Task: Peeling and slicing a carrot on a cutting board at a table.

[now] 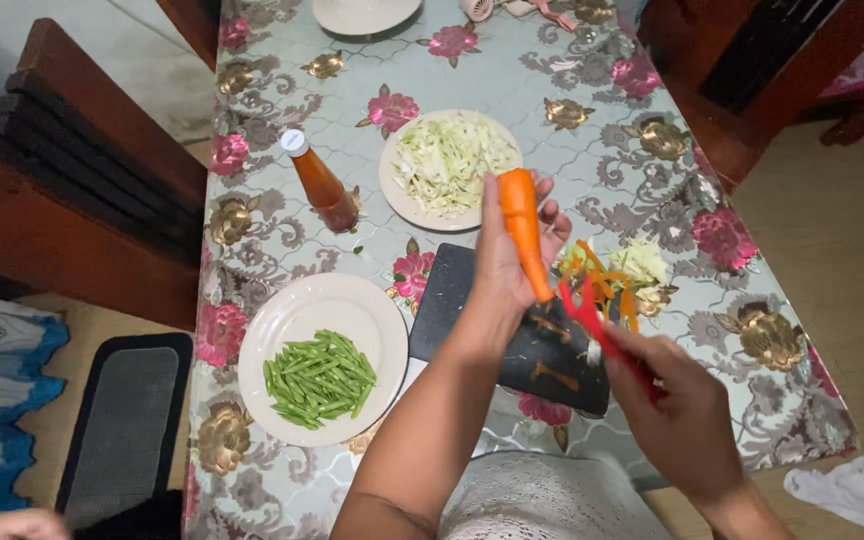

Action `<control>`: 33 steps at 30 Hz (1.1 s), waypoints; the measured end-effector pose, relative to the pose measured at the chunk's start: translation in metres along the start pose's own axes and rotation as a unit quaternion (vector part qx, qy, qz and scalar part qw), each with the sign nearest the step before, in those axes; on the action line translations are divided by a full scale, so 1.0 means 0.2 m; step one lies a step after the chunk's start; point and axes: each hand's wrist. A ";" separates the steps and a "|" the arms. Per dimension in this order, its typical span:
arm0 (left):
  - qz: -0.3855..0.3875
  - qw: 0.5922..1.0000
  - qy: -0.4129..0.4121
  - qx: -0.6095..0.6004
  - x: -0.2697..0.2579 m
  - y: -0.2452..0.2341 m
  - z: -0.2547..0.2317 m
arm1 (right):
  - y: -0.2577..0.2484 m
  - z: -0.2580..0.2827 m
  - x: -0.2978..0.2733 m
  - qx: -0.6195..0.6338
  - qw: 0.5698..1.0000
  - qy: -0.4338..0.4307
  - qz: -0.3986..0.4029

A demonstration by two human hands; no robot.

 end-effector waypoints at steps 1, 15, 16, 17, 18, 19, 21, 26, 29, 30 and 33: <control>0.000 1.000 0.001 -0.001 0.00 -0.01 0.01 | 0.01 0.04 0.03 -0.001 1.000 0.000 0.001; 0.020 0.991 0.056 0.122 0.02 -0.03 -0.11 | 0.05 -0.05 -0.02 -0.105 0.993 -0.029 0.047; 0.019 0.991 0.055 0.123 0.01 -0.02 -0.13 | 0.05 -0.04 -0.02 -0.104 0.993 -0.028 0.047; 0.023 0.991 0.050 0.122 0.00 0.00 -0.13 | 0.05 -0.04 -0.02 -0.074 0.996 -0.023 0.044; 0.028 0.991 0.042 0.121 0.00 0.02 -0.13 | 0.04 -0.04 -0.03 -0.045 0.998 -0.016 0.040; 0.028 0.992 0.039 0.121 -0.01 0.01 -0.10 | 0.04 0.00 -0.01 -0.046 0.998 -0.014 0.037; 0.046 0.991 0.023 0.126 -0.01 0.00 -0.06 | 0.04 0.09 0.06 -0.045 0.996 -0.054 -0.045; 0.042 0.988 0.008 0.152 -0.07 0.04 0.00 | 0.09 0.10 0.15 -0.127 0.976 -0.158 -0.079; 0.046 0.985 0.031 0.162 -0.06 0.05 0.01 | 0.11 0.10 0.16 -0.128 0.971 -0.187 -0.080; 0.031 0.986 0.033 0.161 -0.06 0.03 0.01 | 0.12 0.11 0.14 -0.126 0.975 -0.169 -0.076; 0.026 0.976 0.070 0.203 -0.01 -0.01 -0.02 | 0.11 0.05 0.09 -0.131 0.984 -0.113 -0.052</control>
Point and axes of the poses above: each hand's wrist, its own x-axis towards the middle knuckle, its own y-axis out of the palm, z = x × y, and after that the axes turned 4 degrees about z, right-handed
